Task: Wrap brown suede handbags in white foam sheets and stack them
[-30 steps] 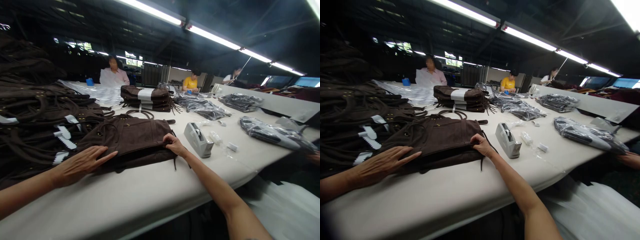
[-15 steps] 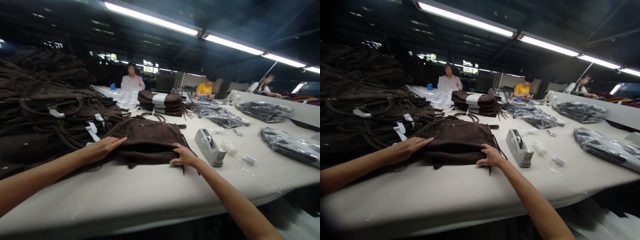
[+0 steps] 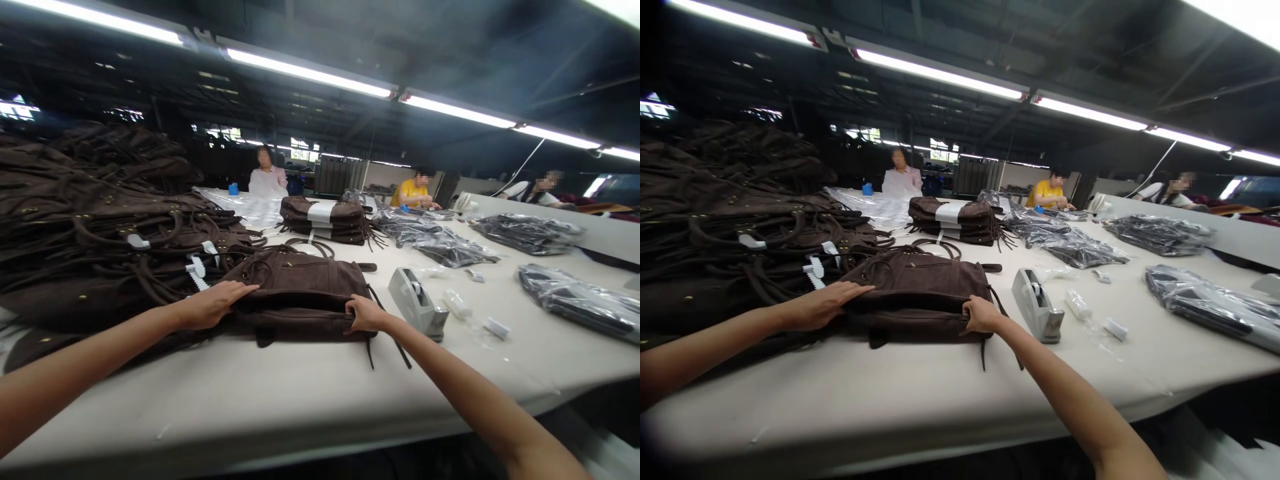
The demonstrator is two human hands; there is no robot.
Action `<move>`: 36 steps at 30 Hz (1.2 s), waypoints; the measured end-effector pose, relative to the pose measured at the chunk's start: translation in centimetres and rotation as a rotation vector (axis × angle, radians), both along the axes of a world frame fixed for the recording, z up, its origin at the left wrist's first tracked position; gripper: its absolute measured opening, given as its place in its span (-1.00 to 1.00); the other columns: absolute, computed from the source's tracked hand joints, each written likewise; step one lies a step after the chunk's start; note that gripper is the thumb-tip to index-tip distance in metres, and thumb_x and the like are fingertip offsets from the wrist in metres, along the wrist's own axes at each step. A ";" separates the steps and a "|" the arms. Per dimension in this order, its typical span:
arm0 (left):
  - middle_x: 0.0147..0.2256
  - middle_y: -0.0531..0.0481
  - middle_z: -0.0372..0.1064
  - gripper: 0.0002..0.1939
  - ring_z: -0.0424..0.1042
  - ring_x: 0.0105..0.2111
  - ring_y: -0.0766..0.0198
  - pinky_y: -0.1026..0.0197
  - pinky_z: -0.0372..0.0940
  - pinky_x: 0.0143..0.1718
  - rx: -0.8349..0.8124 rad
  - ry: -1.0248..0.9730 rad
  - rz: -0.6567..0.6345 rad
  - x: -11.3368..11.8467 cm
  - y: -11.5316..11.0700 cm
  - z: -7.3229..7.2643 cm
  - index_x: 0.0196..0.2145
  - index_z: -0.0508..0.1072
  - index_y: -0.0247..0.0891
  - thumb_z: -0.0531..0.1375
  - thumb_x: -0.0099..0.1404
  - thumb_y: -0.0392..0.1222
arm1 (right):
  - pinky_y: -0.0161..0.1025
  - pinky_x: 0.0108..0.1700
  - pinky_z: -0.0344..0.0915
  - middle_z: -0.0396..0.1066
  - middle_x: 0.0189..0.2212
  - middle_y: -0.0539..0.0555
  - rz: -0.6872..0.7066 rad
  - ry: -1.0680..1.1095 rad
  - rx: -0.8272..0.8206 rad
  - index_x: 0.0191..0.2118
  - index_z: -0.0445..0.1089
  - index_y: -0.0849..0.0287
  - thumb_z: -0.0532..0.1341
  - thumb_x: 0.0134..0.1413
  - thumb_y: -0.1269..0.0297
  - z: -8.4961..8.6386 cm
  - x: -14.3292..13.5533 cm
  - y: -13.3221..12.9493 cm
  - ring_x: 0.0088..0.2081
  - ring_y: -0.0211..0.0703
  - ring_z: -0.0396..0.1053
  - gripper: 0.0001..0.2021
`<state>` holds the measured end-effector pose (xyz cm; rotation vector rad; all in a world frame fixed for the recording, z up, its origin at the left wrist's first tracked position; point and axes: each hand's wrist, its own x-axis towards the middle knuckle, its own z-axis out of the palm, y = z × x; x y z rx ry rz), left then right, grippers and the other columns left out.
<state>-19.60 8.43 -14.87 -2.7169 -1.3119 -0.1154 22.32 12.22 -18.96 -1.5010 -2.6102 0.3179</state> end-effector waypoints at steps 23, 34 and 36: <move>0.16 -0.34 0.29 -0.41 0.22 0.21 -0.10 -0.28 -0.13 0.30 0.566 -0.057 -0.123 5.7 -5.7 -2.3 0.21 0.20 -0.38 0.15 0.28 -0.10 | -0.34 -0.45 0.00 0.11 -0.53 -0.09 0.266 0.420 0.377 -0.62 -0.03 0.16 0.28 0.12 0.38 9.9 -0.9 -7.5 -0.51 -0.35 0.08 -0.54; -0.36 0.04 0.43 -0.92 0.44 -0.37 0.21 0.21 0.23 -0.35 0.243 0.004 -0.124 7.1 -8.3 6.8 -0.32 0.38 -0.19 0.13 0.21 -0.31 | -0.17 -0.10 0.25 0.37 -0.12 0.07 0.189 0.169 0.495 0.04 0.33 -0.02 0.34 0.02 0.35 7.1 3.1 -11.3 -0.12 -0.02 0.34 -0.56; -0.38 0.06 0.42 -0.94 0.43 -0.37 0.23 0.21 0.23 -0.33 0.254 0.001 -0.191 7.7 -8.5 8.0 -0.34 0.38 -0.17 0.12 0.24 -0.28 | -0.05 0.01 0.24 0.33 -0.04 0.12 0.149 0.164 0.529 0.02 0.38 -0.03 0.39 -0.06 0.30 5.8 3.6 -12.4 -0.02 0.08 0.30 -0.53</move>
